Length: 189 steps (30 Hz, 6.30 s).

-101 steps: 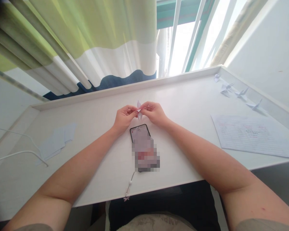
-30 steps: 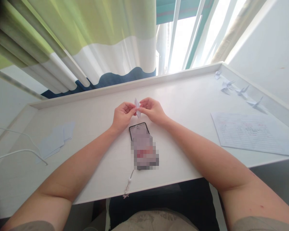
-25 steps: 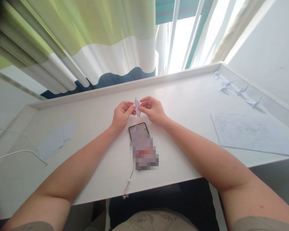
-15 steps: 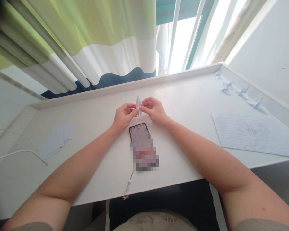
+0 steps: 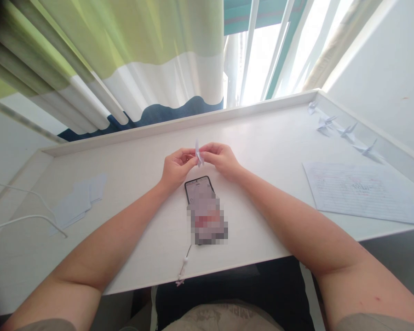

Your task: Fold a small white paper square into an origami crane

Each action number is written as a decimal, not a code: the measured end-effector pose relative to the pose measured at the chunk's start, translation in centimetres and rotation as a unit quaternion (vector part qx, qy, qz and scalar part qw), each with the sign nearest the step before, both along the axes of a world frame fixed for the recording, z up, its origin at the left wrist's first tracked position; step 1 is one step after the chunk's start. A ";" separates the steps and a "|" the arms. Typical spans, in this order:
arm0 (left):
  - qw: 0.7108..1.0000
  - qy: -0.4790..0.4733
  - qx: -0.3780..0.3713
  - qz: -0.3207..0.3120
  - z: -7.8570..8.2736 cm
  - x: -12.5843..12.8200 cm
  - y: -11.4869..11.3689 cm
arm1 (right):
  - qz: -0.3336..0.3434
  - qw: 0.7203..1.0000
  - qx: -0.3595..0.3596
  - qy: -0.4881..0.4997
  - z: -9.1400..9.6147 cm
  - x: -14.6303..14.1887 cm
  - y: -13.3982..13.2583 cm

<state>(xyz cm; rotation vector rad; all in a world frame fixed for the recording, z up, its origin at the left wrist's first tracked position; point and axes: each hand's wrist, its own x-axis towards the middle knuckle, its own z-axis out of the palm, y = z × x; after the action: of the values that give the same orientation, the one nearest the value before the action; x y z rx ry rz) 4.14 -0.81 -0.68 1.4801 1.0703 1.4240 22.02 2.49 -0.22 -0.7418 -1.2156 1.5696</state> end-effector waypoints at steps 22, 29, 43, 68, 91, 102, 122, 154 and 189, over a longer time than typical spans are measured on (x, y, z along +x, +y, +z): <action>1.000 -0.007 0.022 0.015 -0.7 -0.1 0.5 | -0.016 0.992 0.105 -0.068 0.5 0.0 -0.5; 0.999 0.020 0.027 0.037 -0.3 -0.3 0.3 | -0.005 0.992 0.100 -0.070 0.6 0.1 -0.4; 0.975 0.183 0.105 0.068 0.0 -0.7 0.1 | -0.052 0.968 0.174 -0.173 -0.3 0.1 -0.2; 0.994 0.042 0.050 0.085 0.0 0.1 0.1 | -0.053 0.991 0.104 -0.066 0.1 -0.4 -0.6; 0.992 -0.097 -0.066 0.048 0.4 0.7 0.1 | -0.061 0.986 0.136 -0.075 0.3 -0.3 -0.6; 0.995 -0.064 -0.014 0.080 0.4 0.6 0.0 | -0.103 0.977 0.169 -0.079 -0.2 -0.7 -0.8; 0.991 -0.065 -0.046 0.110 0.5 0.8 -0.2 | -0.135 0.977 0.134 -0.091 -0.2 -0.8 -0.5; 0.992 -0.059 -0.113 -0.009 0.4 0.1 0.4 | -0.057 0.990 0.099 -0.086 -0.3 0.0 0.0; 0.991 -0.092 -0.081 0.057 0.0 0.7 0.0 | -0.155 0.810 0.446 -0.348 0.3 -0.1 -1.3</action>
<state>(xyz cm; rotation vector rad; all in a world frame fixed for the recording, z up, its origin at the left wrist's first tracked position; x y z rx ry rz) 4.84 -0.81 -0.68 1.1647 1.1396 1.4850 21.96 1.22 0.04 -0.8167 -2.0099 0.2909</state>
